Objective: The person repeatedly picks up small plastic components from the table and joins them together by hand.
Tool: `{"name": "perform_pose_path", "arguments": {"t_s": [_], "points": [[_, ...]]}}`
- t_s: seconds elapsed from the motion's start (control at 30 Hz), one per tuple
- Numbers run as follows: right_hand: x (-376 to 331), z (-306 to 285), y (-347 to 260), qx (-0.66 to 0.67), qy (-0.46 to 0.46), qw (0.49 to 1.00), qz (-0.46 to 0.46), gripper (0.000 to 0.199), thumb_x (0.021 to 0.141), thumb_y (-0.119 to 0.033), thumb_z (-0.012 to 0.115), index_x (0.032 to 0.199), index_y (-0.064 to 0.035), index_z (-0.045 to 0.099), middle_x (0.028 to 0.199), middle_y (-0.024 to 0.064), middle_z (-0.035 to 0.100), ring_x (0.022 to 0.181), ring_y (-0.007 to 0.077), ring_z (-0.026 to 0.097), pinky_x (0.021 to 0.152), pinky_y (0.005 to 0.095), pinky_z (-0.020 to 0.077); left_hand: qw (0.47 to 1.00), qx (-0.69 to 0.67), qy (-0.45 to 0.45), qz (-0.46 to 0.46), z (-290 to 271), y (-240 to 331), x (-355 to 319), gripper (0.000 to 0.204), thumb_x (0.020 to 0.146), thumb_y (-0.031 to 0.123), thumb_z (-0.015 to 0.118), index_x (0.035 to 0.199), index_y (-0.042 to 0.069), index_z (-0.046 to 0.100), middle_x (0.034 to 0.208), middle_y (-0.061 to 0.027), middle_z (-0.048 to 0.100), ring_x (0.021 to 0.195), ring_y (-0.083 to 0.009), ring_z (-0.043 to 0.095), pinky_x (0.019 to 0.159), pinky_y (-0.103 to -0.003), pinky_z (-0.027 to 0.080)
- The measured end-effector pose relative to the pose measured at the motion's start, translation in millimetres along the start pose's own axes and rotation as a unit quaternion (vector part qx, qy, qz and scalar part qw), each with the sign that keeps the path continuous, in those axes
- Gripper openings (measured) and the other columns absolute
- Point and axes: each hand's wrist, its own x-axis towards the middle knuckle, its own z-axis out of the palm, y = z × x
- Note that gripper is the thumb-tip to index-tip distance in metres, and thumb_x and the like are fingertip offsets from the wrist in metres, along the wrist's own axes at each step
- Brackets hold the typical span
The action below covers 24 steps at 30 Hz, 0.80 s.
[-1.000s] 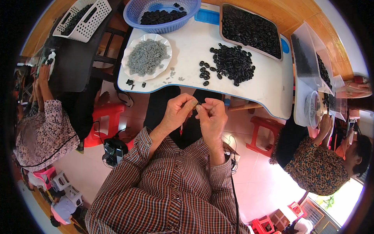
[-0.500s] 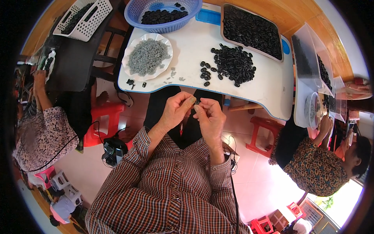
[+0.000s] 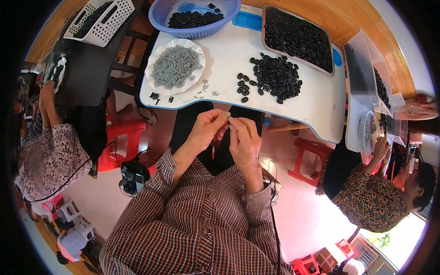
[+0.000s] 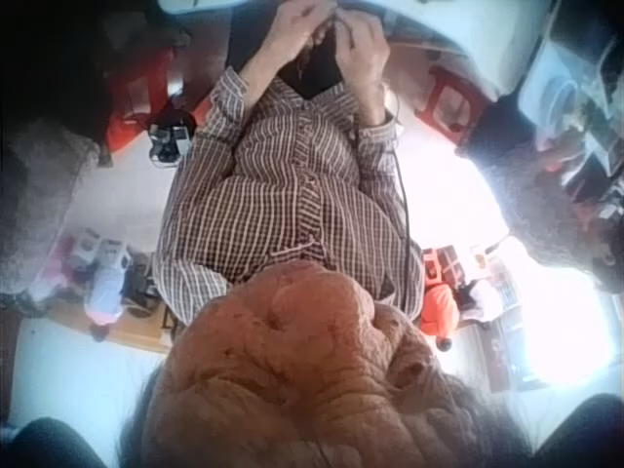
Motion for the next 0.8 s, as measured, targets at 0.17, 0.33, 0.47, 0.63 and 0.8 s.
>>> {"name": "perform_pose_path", "arguments": {"t_s": [0.17, 0.33, 0.47, 0.63, 0.8], "points": [[-1.5, 1.9, 6.8, -0.008, 0.029, 1.0, -0.01, 0.02, 0.082, 0.005, 0.064, 0.1, -0.0026, 0.064, 0.094, 0.0101, 0.06, 0.071, 0.0195, 0.063, 0.056, 0.0269, 0.0502, 1.0, 0.013, -0.011, -0.007, 0.6, 2.2, -1.3, 0.029, 0.095, 0.029, 0.056, 0.087, 0.001, 0.062, 0.069, -0.0007, 0.057, 0.053, -0.0054, 0.05, 0.045, -0.019, 0.04], [-6.3, 0.8, 2.6, 0.246, 0.019, 0.927, 0.282, 0.012, 0.087, -0.001, 0.063, 0.099, 0.0005, 0.063, 0.086, 0.0053, 0.063, 0.063, 0.0106, 0.061, 0.053, 0.0212, 0.0485, 0.998, 0.068, 0.014, 0.005, 0.1, 1.4, -2.3, 0.032, 0.097, 0.03, 0.053, 0.092, 0.0, 0.063, 0.069, -0.0016, 0.057, 0.055, -0.0068, 0.052, 0.048, -0.021, 0.044], [-4.3, -2.2, 3.1, 0.303, -0.003, 0.895, 0.327, 0.014, 0.09, -0.006, 0.062, 0.101, 0.0031, 0.063, 0.079, 0.0043, 0.064, 0.06, 0.007, 0.059, 0.052, 0.0184, 0.0468, 0.991, 0.113, 0.012, 0.064, 0.8, 0.6, -6.9, 0.027, 0.096, 0.026, 0.055, 0.097, 0.0, 0.062, 0.073, -0.002, 0.06, 0.059, -0.0075, 0.055, 0.053, -0.021, 0.046], [-4.6, -2.8, 3.1, 0.326, -0.013, 0.883, 0.338, 0.015, 0.09, -0.006, 0.061, 0.102, 0.0034, 0.064, 0.08, 0.0048, 0.065, 0.059, 0.0075, 0.059, 0.051, 0.0181, 0.0462, 0.986, 0.137, 0.004, 0.091, 2.5, 0.8, -7.6, 0.019, 0.095, 0.018, 0.056, 0.098, 0.0, 0.061, 0.076, -0.0028, 0.062, 0.061, -0.0074, 0.057, 0.055, -0.021, 0.047], [-4.4, -2.2, 3.3, 0.335, -0.014, 0.877, 0.344, 0.015, 0.09, -0.005, 0.061, 0.102, 0.0039, 0.064, 0.079, 0.0048, 0.065, 0.059, 0.0077, 0.059, 0.051, 0.0185, 0.0459, 0.976, 0.179, 0.018, 0.124, 1.1, 0.2, -7.4, 0.015, 0.093, 0.013, 0.058, 0.095, -0.001, 0.061, 0.074, -0.0039, 0.061, 0.061, -0.0079, 0.057, 0.055, -0.022, 0.047]]}}
